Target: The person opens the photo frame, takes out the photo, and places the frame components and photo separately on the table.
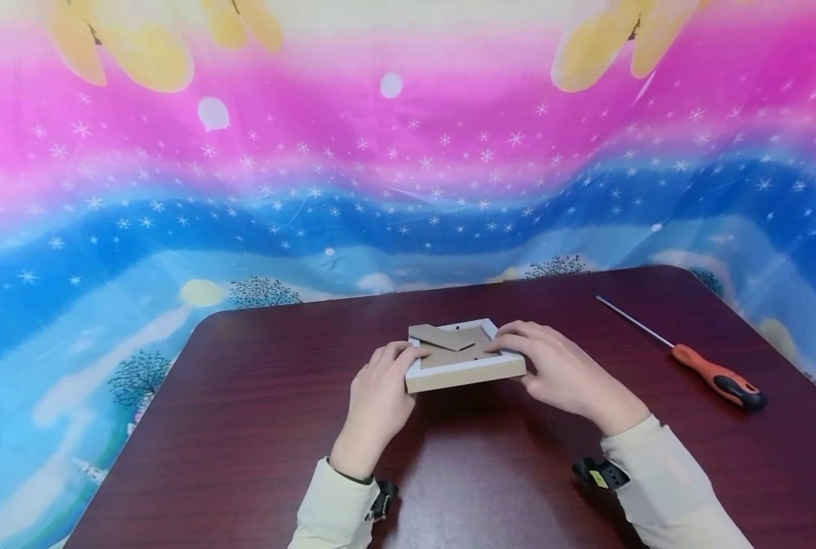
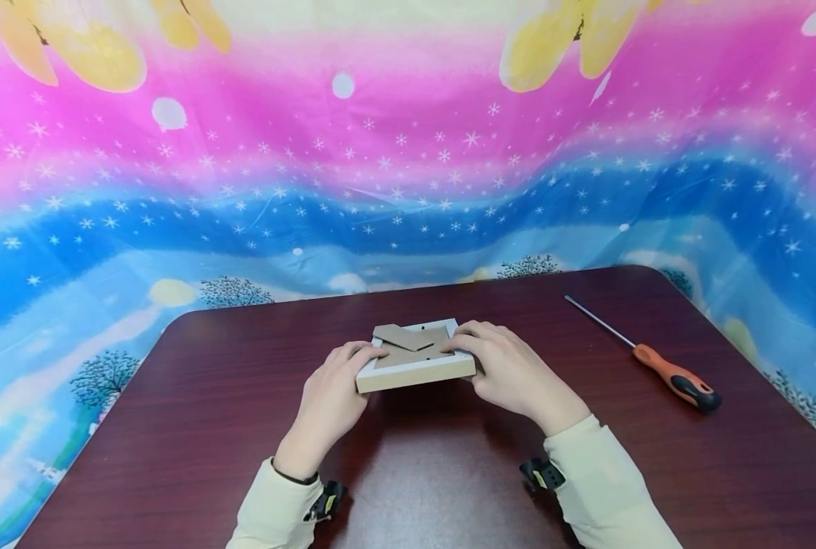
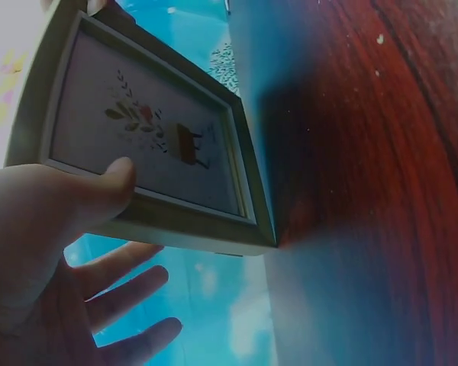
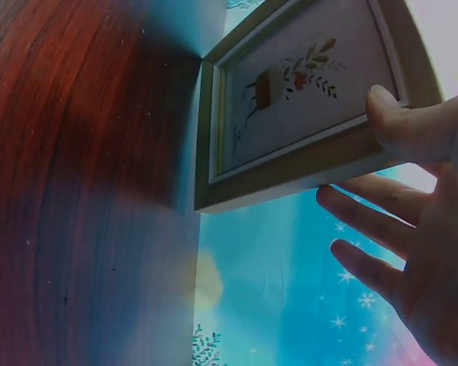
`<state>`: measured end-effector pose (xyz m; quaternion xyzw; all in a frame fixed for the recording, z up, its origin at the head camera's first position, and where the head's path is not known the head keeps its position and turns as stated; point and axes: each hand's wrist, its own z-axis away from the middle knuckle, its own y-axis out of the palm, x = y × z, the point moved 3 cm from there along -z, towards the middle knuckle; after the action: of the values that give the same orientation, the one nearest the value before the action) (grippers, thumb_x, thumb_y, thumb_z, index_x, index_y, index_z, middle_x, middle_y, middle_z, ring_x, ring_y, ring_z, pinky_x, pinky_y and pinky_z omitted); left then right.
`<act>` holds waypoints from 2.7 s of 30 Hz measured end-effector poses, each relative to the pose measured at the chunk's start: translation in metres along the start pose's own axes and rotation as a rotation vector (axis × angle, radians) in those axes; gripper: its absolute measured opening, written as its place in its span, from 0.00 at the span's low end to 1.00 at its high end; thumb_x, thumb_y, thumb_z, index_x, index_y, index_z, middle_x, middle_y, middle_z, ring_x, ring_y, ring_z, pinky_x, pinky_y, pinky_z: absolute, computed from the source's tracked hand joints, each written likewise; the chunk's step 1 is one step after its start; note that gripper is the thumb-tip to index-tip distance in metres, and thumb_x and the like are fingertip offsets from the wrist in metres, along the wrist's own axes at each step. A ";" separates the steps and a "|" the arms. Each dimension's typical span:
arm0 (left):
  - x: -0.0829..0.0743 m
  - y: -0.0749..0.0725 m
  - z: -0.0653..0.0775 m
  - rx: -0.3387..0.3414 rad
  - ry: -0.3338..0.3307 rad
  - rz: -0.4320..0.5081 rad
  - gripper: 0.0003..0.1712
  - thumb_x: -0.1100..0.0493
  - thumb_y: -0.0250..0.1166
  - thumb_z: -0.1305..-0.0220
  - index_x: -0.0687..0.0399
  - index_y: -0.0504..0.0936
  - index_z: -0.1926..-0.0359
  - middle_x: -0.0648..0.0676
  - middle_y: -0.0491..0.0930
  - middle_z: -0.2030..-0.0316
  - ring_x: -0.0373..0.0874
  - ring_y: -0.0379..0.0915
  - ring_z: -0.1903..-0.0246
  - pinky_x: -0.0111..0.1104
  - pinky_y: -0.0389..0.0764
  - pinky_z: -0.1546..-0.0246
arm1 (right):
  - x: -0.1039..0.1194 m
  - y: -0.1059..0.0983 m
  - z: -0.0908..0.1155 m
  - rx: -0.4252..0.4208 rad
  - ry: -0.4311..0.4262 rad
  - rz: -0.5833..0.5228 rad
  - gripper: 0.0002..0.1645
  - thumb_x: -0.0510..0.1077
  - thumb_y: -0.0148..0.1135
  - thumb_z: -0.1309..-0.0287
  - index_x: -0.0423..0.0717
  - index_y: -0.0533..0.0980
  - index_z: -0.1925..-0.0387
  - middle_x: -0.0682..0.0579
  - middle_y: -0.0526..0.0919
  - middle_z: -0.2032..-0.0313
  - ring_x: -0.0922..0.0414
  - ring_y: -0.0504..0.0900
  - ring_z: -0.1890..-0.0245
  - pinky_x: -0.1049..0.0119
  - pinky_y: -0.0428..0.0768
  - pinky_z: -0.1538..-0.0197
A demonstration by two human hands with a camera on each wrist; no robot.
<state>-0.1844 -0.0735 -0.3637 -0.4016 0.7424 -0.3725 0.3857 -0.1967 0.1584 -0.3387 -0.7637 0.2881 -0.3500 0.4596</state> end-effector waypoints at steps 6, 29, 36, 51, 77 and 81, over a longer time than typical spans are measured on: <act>-0.001 -0.003 -0.001 0.014 -0.035 0.065 0.34 0.73 0.62 0.60 0.37 0.80 0.51 0.44 0.82 0.50 0.42 0.74 0.49 0.44 0.82 0.69 | 0.002 -0.004 0.000 -0.003 -0.008 -0.036 0.30 0.30 0.63 0.62 0.61 0.81 0.56 0.56 0.82 0.54 0.55 0.77 0.52 0.50 0.78 0.49; -0.012 -0.016 -0.005 -0.034 -0.176 0.272 0.10 0.54 0.65 0.45 0.44 0.79 0.60 0.46 0.83 0.62 0.42 0.74 0.60 0.45 0.79 0.59 | 0.003 -0.019 0.002 -0.104 0.035 -0.137 0.13 0.45 0.68 0.51 0.57 0.78 0.60 0.59 0.84 0.61 0.61 0.77 0.60 0.54 0.78 0.56; -0.019 -0.023 -0.004 -0.048 -0.200 0.318 0.08 0.51 0.65 0.45 0.47 0.76 0.68 0.48 0.73 0.79 0.41 0.66 0.75 0.36 0.71 0.69 | 0.006 -0.022 0.004 -0.101 0.081 -0.151 0.13 0.48 0.64 0.46 0.49 0.79 0.58 0.51 0.87 0.62 0.53 0.79 0.59 0.48 0.77 0.55; -0.024 -0.028 -0.001 0.020 -0.217 0.330 0.13 0.46 0.61 0.41 0.45 0.77 0.59 0.48 0.74 0.80 0.38 0.66 0.80 0.31 0.67 0.79 | 0.004 -0.021 0.005 -0.127 0.056 -0.217 0.09 0.47 0.59 0.41 0.48 0.77 0.61 0.50 0.88 0.67 0.59 0.77 0.68 0.56 0.77 0.64; -0.005 -0.001 -0.005 0.092 -0.200 0.505 0.19 0.54 0.67 0.46 0.52 0.78 0.52 0.55 0.81 0.58 0.42 0.74 0.69 0.36 0.78 0.67 | -0.008 0.009 0.001 0.028 0.140 -0.363 0.24 0.46 0.66 0.48 0.47 0.74 0.49 0.46 0.88 0.56 0.54 0.82 0.55 0.46 0.79 0.49; -0.003 0.004 -0.004 0.100 -0.198 0.504 0.20 0.55 0.66 0.44 0.53 0.77 0.51 0.57 0.83 0.55 0.44 0.78 0.64 0.40 0.82 0.64 | -0.009 0.013 0.000 0.033 0.132 -0.399 0.23 0.45 0.66 0.49 0.47 0.75 0.49 0.45 0.88 0.56 0.54 0.83 0.55 0.46 0.79 0.48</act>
<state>-0.1880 -0.0679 -0.3644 -0.2193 0.7583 -0.2597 0.5563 -0.2032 0.1597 -0.3534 -0.7733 0.1548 -0.4882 0.3738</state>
